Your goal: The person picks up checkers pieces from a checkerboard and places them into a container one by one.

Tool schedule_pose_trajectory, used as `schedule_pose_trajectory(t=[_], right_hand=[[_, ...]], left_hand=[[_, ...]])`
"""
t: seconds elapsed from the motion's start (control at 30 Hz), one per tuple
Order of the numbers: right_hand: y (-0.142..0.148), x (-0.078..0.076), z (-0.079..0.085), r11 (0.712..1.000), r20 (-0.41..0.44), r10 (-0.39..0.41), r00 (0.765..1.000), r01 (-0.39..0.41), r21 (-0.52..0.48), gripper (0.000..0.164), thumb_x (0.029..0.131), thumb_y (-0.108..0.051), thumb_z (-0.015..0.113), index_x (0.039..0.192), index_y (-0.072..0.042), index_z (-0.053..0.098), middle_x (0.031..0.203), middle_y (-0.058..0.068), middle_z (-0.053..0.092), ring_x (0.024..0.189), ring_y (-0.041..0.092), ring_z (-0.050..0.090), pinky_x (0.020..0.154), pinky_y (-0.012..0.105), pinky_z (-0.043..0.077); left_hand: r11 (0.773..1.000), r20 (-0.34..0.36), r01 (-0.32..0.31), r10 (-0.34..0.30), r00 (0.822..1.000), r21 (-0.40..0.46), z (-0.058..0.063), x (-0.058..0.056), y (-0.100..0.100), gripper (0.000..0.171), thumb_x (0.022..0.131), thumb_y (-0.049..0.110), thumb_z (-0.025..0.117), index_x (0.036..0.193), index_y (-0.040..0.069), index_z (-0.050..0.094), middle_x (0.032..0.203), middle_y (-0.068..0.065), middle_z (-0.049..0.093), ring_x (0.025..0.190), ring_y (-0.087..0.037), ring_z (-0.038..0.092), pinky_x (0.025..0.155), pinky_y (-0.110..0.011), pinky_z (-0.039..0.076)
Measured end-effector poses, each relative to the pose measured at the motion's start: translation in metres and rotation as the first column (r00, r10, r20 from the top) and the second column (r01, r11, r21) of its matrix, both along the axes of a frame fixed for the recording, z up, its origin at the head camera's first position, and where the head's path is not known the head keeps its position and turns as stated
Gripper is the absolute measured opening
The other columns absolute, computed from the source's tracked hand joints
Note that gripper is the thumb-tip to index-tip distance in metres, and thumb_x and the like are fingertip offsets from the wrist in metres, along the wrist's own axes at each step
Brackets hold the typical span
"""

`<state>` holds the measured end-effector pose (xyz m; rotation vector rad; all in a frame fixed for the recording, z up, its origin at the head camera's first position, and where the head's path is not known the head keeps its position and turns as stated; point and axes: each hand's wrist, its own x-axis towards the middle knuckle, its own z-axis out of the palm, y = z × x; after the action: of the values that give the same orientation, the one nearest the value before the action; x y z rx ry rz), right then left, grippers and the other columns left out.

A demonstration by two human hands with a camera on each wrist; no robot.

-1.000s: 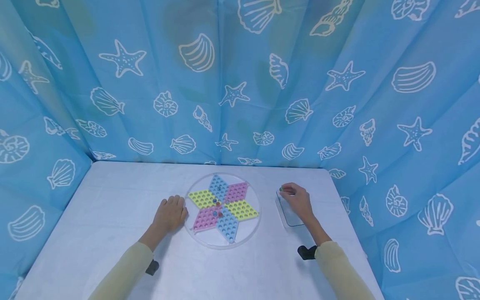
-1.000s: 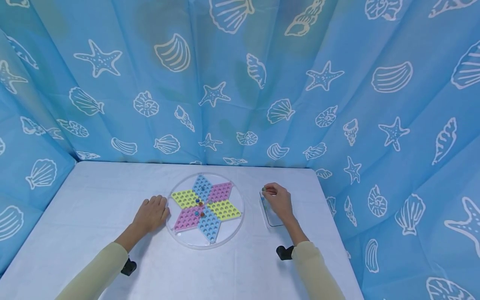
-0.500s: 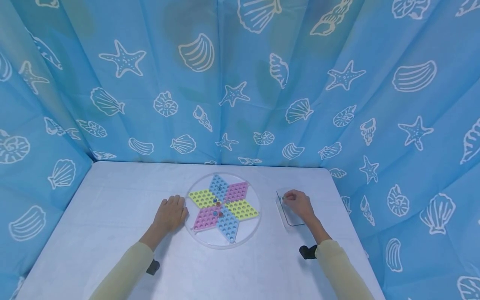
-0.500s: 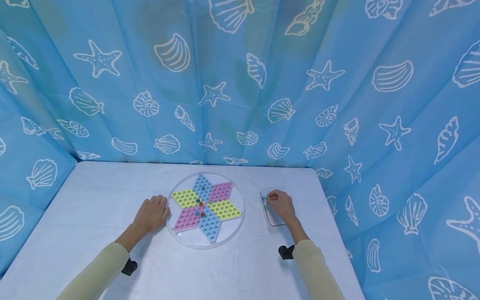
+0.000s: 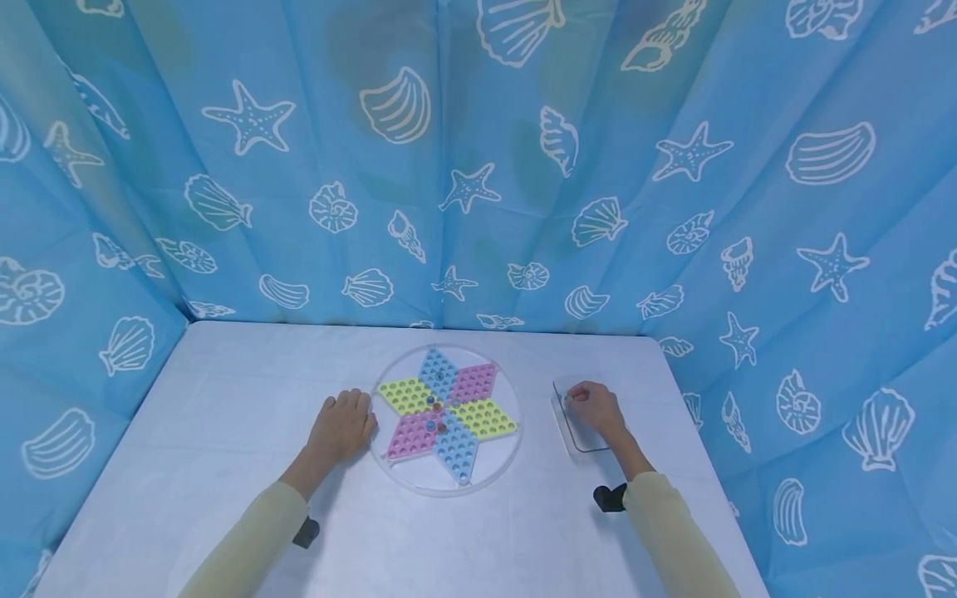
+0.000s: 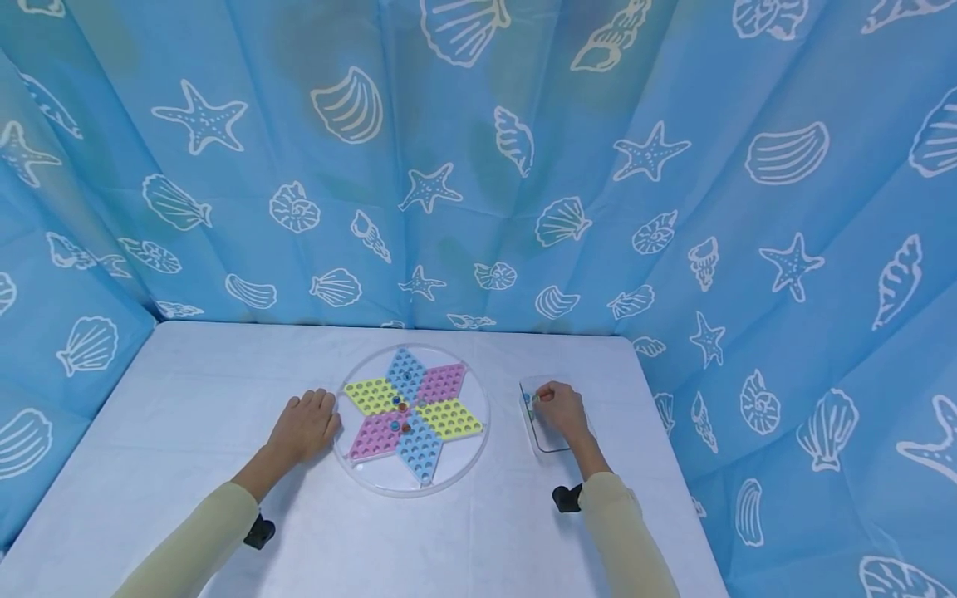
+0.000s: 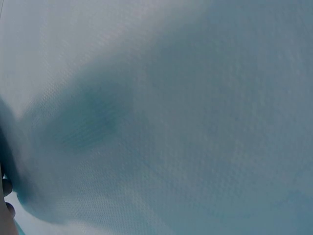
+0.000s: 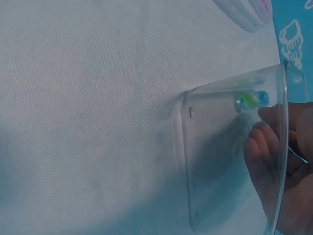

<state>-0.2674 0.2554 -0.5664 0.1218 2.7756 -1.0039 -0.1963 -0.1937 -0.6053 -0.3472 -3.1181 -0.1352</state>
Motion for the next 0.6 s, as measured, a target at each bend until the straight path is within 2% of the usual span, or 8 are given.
schedule_pose_trajectory(t=[0.27, 0.6], right_hand=[[0.0020, -0.0025, -0.0080, 1.000, -0.006, 0.003, 1.000, -0.003, -0.008, 0.022, 0.094, -0.013, 0.063, 0.111, 0.001, 0.066, 0.101, 0.014, 0.066, 0.094, 0.031, 0.062, 0.083, 0.045, 0.050], [0.0022, 0.0002, -0.0094, 0.999, -0.019, 0.034, 0.999, -0.035, -0.014, 0.023, 0.094, -0.012, 0.063, 0.113, 0.002, 0.066, 0.106, 0.017, 0.067, 0.100, 0.034, 0.062, 0.086, 0.047, 0.049]], left_hand=[[1.000, -0.014, 0.007, -0.007, 1.000, 0.000, -0.0016, -0.0004, -0.0008, 0.028, 0.100, 0.031, 0.046, 0.105, 0.004, 0.051, 0.084, -0.006, 0.040, 0.079, -0.022, 0.042, 0.072, -0.039, 0.039], [1.000, -0.015, 0.010, -0.010, 1.000, -0.014, 0.0003, 0.0007, -0.0003, 0.028, 0.100, 0.031, 0.046, 0.104, 0.004, 0.051, 0.085, -0.006, 0.041, 0.079, -0.022, 0.042, 0.072, -0.039, 0.040]])
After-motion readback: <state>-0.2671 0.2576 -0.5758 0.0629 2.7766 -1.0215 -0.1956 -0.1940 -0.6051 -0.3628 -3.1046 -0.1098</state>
